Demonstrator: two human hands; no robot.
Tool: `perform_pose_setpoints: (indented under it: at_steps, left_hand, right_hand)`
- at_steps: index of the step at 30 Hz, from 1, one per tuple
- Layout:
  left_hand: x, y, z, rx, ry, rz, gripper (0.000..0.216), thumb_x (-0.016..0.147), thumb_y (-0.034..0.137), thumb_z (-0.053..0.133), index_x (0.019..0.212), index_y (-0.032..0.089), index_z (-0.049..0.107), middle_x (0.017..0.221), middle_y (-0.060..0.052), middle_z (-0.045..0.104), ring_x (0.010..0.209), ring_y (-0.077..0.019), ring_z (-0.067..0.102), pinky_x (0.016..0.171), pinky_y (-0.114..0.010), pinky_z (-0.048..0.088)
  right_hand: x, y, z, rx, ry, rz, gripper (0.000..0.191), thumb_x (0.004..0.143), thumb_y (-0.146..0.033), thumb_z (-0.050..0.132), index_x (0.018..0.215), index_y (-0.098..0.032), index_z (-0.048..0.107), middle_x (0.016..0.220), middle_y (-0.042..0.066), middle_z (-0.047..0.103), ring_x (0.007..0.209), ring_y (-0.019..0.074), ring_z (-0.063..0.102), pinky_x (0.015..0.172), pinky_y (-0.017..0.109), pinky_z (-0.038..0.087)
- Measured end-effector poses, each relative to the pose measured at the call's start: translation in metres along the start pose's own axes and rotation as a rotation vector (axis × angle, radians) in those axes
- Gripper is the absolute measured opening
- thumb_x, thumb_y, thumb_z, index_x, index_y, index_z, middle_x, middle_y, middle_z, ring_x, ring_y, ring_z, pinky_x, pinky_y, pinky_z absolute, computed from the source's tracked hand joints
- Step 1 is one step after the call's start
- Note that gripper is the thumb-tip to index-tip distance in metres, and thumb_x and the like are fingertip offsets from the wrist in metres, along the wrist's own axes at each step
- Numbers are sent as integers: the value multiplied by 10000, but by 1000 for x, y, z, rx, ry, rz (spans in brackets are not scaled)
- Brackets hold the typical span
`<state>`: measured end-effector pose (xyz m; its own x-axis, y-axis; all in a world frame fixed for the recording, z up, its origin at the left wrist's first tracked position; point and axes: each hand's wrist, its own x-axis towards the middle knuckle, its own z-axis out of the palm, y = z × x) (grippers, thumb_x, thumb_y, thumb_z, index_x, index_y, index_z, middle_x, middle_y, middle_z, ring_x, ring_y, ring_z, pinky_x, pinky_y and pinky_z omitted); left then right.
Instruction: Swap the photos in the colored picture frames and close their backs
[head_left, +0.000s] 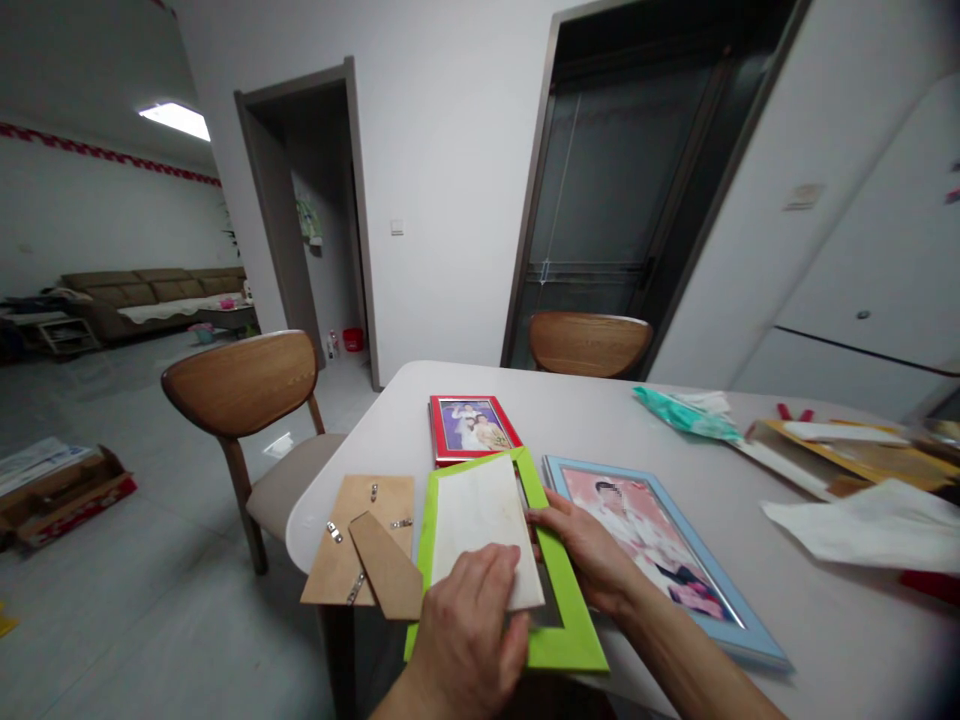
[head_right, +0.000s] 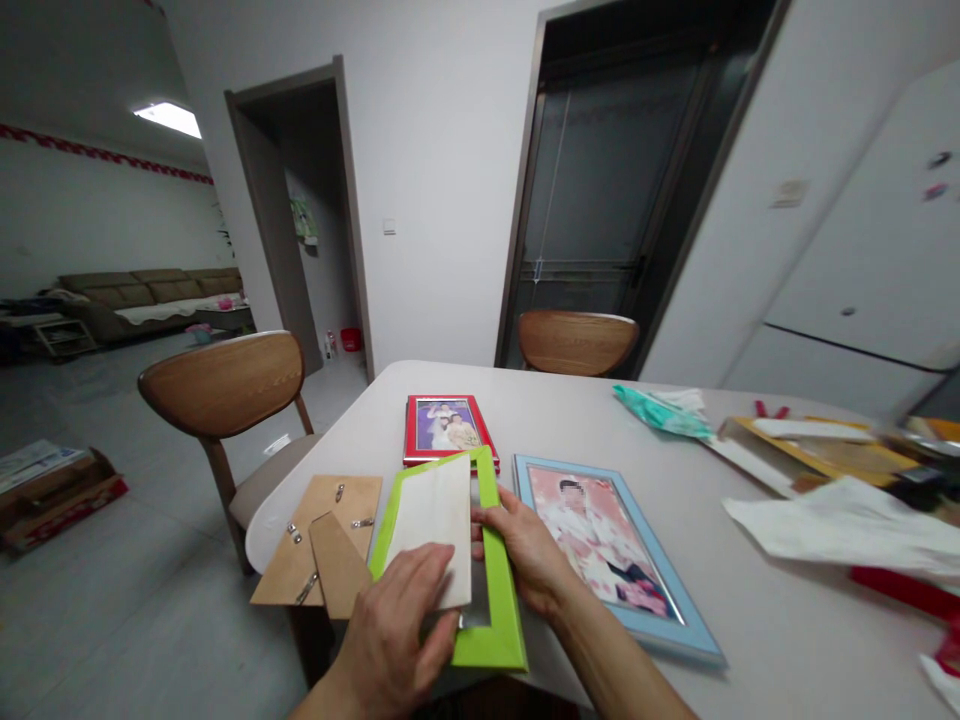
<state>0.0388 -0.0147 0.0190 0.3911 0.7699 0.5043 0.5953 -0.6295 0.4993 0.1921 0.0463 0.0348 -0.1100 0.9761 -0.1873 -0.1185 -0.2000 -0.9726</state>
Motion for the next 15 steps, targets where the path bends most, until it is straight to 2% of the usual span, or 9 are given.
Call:
perform_pose_setpoints:
  at_steps: [2,3,5,7,9,11,15]
  left_hand:
    - [1,1,-12,2,107,-44,458,719,124,430,1172,181,408,962,-74,589,886,-194,538,798,-325,450]
    - [0,-1,-20,-10,174,-111,463,715,123,425,1175,174,401,901,-64,592,812,-179,557,748,-304,469]
    - [-5,-10,-35,-71,304,-307,487,710,150,430,1193,168,369,839,-42,579,661,-146,570,621,-259,493]
    - [-15,-26,-48,-173,380,-503,510,705,193,445,1205,174,345,857,-31,573,592,-128,571,534,-228,489]
    - [-31,-45,-55,-270,402,-609,507,689,220,464,1185,180,368,927,-37,581,693,-153,594,587,-238,493]
    - [-47,-64,-55,-320,400,-655,477,664,228,488,1133,171,426,1000,-49,586,830,-193,587,678,-269,486]
    - [-66,-83,-51,-333,281,-686,454,671,243,490,1113,152,444,1005,-66,606,910,-221,569,759,-312,461]
  right_hand:
    - [4,0,-6,-80,13,-18,400,635,-259,508,1023,-167,494,598,-26,545,479,91,494,468,204,404]
    - [7,2,-10,-176,45,-33,422,640,-265,499,1046,-151,488,586,-28,535,476,95,489,461,205,391]
    - [12,7,-19,-448,159,-81,509,651,-274,473,1129,-105,441,550,-35,509,478,113,487,461,218,372]
    - [16,14,-27,-726,278,-146,578,657,-272,447,1191,-62,384,543,-31,506,509,138,502,489,235,366]
    - [17,20,-31,-939,323,-207,570,672,-267,420,1201,-57,382,589,0,550,561,160,529,540,253,376]
    - [17,25,-32,-1081,302,-252,520,689,-252,396,1176,-72,422,689,51,604,626,177,558,597,266,386]
    - [17,28,-28,-1274,244,-261,450,708,-230,389,1118,-68,477,860,136,632,742,214,586,668,289,393]
